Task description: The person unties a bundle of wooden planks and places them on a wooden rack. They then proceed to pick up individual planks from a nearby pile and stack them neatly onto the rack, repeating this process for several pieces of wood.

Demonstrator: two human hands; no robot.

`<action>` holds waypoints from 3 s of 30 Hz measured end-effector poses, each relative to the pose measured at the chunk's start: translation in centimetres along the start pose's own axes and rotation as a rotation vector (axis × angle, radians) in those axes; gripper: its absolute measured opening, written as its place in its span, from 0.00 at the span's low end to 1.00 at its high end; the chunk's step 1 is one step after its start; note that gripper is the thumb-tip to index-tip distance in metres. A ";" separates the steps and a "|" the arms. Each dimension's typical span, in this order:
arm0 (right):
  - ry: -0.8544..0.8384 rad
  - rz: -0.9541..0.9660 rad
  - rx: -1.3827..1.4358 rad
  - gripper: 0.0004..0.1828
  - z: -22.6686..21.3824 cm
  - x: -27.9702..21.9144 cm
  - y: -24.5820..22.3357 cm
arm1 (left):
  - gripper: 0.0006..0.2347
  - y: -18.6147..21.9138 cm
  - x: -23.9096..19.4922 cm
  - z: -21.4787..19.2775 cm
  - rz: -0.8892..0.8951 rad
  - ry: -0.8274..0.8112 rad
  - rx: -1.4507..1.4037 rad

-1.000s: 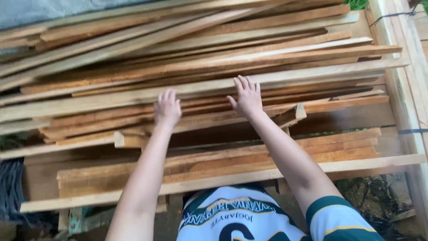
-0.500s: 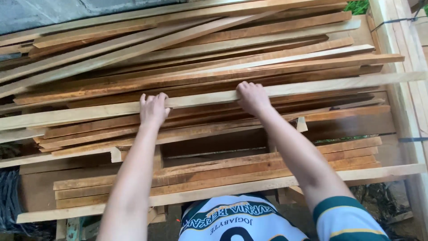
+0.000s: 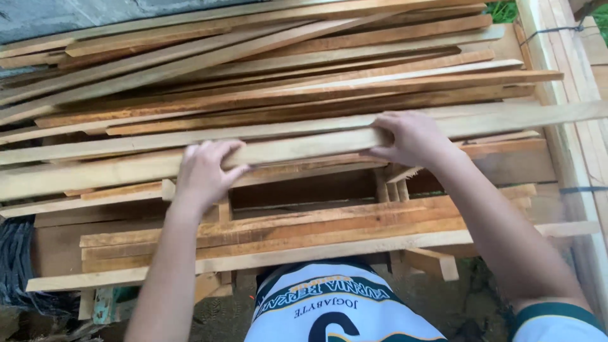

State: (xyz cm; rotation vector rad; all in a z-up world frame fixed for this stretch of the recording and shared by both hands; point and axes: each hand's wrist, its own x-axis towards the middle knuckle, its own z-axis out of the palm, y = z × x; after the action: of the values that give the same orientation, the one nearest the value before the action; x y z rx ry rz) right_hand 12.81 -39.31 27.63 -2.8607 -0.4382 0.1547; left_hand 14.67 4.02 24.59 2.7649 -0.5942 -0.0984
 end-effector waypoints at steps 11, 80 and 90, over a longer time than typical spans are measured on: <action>-0.499 0.276 -0.067 0.26 13.7 -8.6 0.3 | 0.19 3.1 -10.9 12.6 -0.236 -0.274 -0.208; 0.117 0.020 0.188 0.26 29.5 -14.5 -7.7 | 0.32 2.5 -16.6 21.8 -0.276 -0.474 0.018; 0.073 0.117 0.264 0.25 30.4 -14.6 -7.7 | 0.36 4.5 -14.7 19.4 -0.309 -0.589 -0.014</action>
State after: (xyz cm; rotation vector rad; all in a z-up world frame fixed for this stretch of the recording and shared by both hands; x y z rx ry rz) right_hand -7.51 -29.96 1.27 -2.6218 -0.2170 0.1187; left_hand -3.04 0.62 7.62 2.7762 -0.2815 -1.0021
